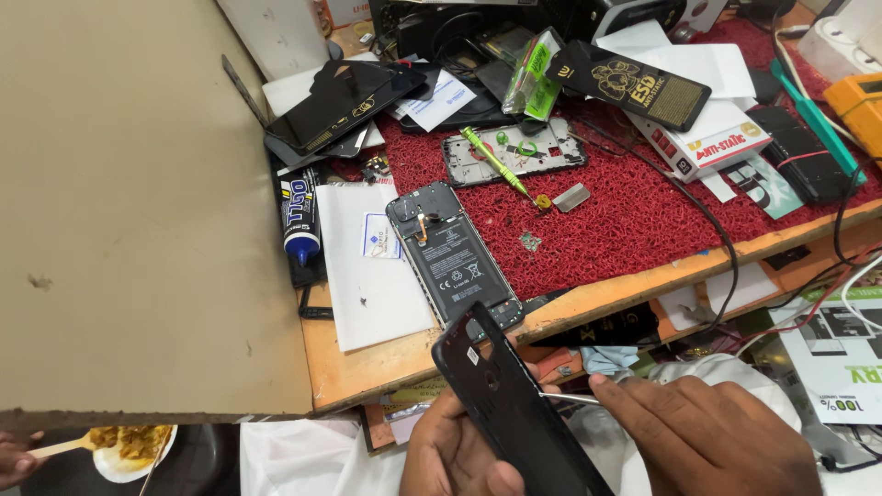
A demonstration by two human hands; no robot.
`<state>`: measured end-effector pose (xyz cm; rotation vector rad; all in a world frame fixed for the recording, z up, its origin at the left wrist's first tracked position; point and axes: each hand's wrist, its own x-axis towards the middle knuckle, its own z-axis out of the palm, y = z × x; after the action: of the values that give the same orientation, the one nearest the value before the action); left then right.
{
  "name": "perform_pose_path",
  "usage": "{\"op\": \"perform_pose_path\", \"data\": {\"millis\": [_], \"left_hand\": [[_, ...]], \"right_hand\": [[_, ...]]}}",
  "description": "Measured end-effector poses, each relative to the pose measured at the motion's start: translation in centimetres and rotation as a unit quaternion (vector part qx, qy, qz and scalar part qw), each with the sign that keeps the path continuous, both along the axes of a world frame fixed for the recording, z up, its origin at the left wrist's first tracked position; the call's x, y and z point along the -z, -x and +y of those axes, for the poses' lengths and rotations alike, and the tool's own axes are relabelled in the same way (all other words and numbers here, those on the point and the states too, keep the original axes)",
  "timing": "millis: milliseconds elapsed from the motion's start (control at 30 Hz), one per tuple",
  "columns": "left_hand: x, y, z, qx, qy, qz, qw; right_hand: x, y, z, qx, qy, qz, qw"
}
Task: The person uses a metal prying tool to separate the back cover from a smartphone. They pry along the edges and then lift the back cover off, exposing the internal components.
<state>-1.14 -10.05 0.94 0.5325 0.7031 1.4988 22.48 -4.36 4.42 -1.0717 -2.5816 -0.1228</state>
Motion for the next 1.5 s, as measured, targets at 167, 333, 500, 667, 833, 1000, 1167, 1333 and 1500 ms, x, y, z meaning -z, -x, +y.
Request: {"op": "perform_pose_path", "data": {"millis": [167,333,500,667,833,1000,1167,1333,1500], "left_hand": [[-0.3,0.8,0.6,0.055,-0.013,-0.009,0.998],[-0.6,1.1,0.9,0.081,0.006,-0.032,0.996],[0.0,0.8,0.9,0.076,0.003,-0.044,0.996],[1.1,-0.4,1.2,-0.006,-0.006,-0.041,0.999],[2.6,-0.5,2.6,0.024,0.156,-0.186,0.97],[2.5,-1.0,1.4,0.012,0.016,-0.111,0.994],[2.9,-0.9,1.5,0.031,-0.102,-0.155,0.982],[3.2,-0.8,1.4,0.032,-0.142,-0.169,0.975],[2.2,-0.9,1.4,0.024,-0.102,-0.119,0.987]], "right_hand": [[0.5,0.1,-0.1,0.006,-0.025,0.027,0.999],[1.5,-0.1,-0.2,0.008,-0.017,0.034,0.999],[2.1,-0.9,0.3,0.02,0.025,0.059,0.998],[3.2,-1.2,-0.2,0.05,0.127,0.172,0.975],[5.4,-1.4,-1.0,0.109,0.2,0.178,0.957],[6.5,-1.8,-0.6,0.11,0.222,0.168,0.954],[6.8,-1.6,-0.9,0.108,0.173,0.181,0.962],[6.8,-1.8,-0.9,0.083,0.179,0.195,0.961],[5.9,-1.3,-1.0,0.094,0.177,0.193,0.961]]}}
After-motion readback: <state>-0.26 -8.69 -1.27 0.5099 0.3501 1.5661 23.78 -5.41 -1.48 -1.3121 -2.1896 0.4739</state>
